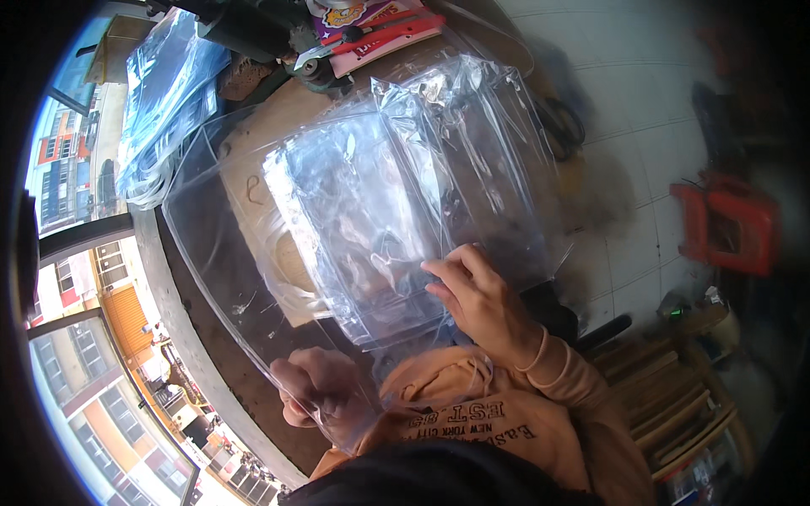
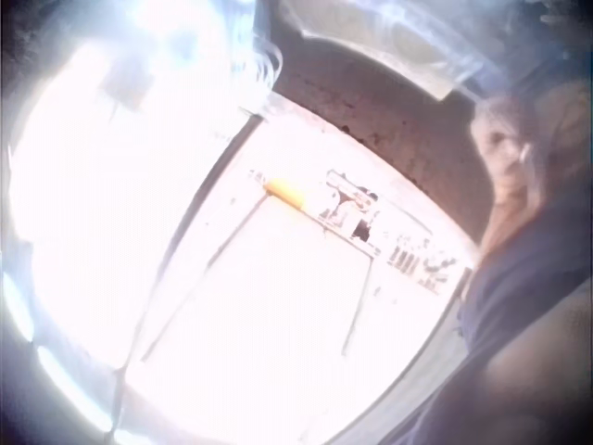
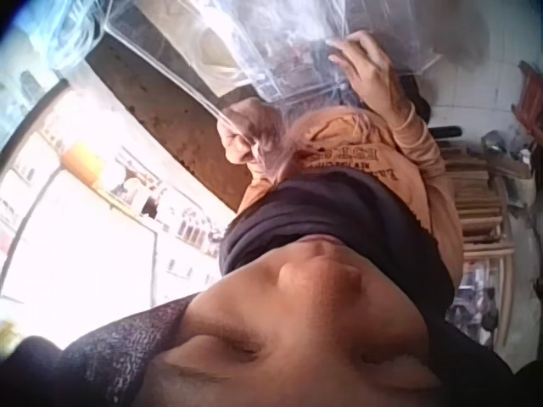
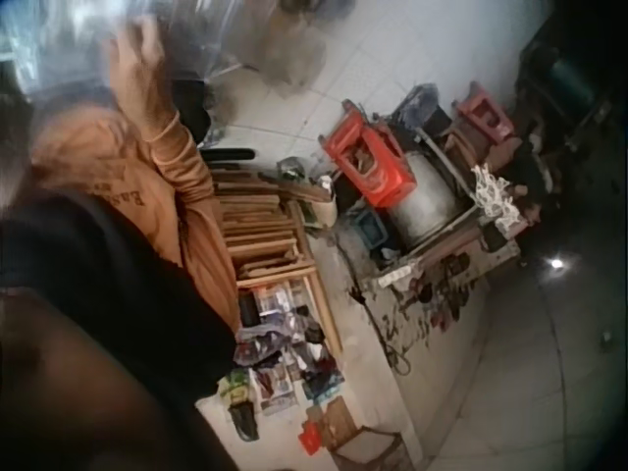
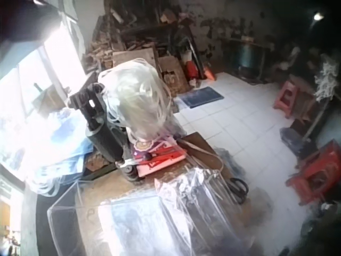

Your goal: The person trims the edges of a clear plastic sheet using scissors, moving the scissors along the border to remove excess material.

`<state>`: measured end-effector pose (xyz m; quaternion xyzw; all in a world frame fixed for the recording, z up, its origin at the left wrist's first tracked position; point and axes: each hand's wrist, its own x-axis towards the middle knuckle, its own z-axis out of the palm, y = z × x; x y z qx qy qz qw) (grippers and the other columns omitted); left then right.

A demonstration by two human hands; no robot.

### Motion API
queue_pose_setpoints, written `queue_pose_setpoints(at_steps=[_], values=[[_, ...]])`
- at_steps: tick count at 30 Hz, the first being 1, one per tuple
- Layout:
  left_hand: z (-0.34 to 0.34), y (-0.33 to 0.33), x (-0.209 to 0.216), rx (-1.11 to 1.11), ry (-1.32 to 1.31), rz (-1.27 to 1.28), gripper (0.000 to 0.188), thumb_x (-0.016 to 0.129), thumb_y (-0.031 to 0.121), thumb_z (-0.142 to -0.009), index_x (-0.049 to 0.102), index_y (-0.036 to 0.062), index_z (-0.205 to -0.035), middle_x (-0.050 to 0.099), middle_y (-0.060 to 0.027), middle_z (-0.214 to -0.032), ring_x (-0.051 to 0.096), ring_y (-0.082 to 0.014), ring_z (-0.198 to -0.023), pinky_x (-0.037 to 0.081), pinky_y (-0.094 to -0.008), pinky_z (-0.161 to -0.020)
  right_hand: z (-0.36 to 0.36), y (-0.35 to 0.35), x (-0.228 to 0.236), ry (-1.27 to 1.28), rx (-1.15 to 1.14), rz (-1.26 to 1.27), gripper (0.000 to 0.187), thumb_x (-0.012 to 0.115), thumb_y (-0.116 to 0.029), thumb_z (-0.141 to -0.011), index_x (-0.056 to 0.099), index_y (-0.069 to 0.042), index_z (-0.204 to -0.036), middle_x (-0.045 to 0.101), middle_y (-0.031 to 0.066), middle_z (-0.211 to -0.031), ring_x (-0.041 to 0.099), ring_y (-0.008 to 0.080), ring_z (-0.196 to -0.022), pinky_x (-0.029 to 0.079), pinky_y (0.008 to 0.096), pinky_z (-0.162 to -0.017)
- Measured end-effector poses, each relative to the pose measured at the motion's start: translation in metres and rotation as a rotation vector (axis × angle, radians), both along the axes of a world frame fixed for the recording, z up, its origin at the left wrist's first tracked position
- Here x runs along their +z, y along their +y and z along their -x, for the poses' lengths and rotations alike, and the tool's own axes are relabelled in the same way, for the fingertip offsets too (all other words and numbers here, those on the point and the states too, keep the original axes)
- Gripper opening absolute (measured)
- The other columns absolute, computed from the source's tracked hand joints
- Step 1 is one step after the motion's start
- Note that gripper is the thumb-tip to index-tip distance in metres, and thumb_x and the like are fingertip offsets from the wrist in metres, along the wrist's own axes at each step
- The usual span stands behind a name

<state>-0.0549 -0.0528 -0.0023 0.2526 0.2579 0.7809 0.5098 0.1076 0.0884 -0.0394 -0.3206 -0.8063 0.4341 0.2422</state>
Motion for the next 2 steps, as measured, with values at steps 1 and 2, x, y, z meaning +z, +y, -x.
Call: queue_pose_setpoints(at_steps=[1, 2], values=[[-0.001, 0.012, 0.0, 0.008, 0.11, 0.044, 0.026, 0.065, 0.022, -0.082, 0.051, 0.0025, -0.072, 0.05, -0.009, -0.062, 0.048, -0.0155, -0.044, 0.036, -0.0275, -0.037, 0.005, 0.005, 0.007, -0.011, 0.015, -0.011, 0.021, 0.064, -0.003, -0.081, 0.061, -0.007, -0.102, 0.055, 0.0107, -0.088, 0.054, 0.0275, -0.084, 0.045, 0.0336, -0.068], [-0.011, 0.023, 0.002, 0.021, 0.225, 0.084, 0.027, 0.063, 0.028, -0.086, 0.049, 0.0062, -0.077, 0.051, -0.0095, -0.064, 0.051, -0.0136, -0.042, 0.04, -0.0245, -0.034, 0.01, 0.01, 0.017, -0.015, 0.033, -0.028, 0.023, 0.063, -0.003, -0.081, 0.062, -0.008, -0.104, 0.055, 0.0119, -0.093, 0.053, 0.0307, -0.094, 0.045, 0.0351, -0.073]])
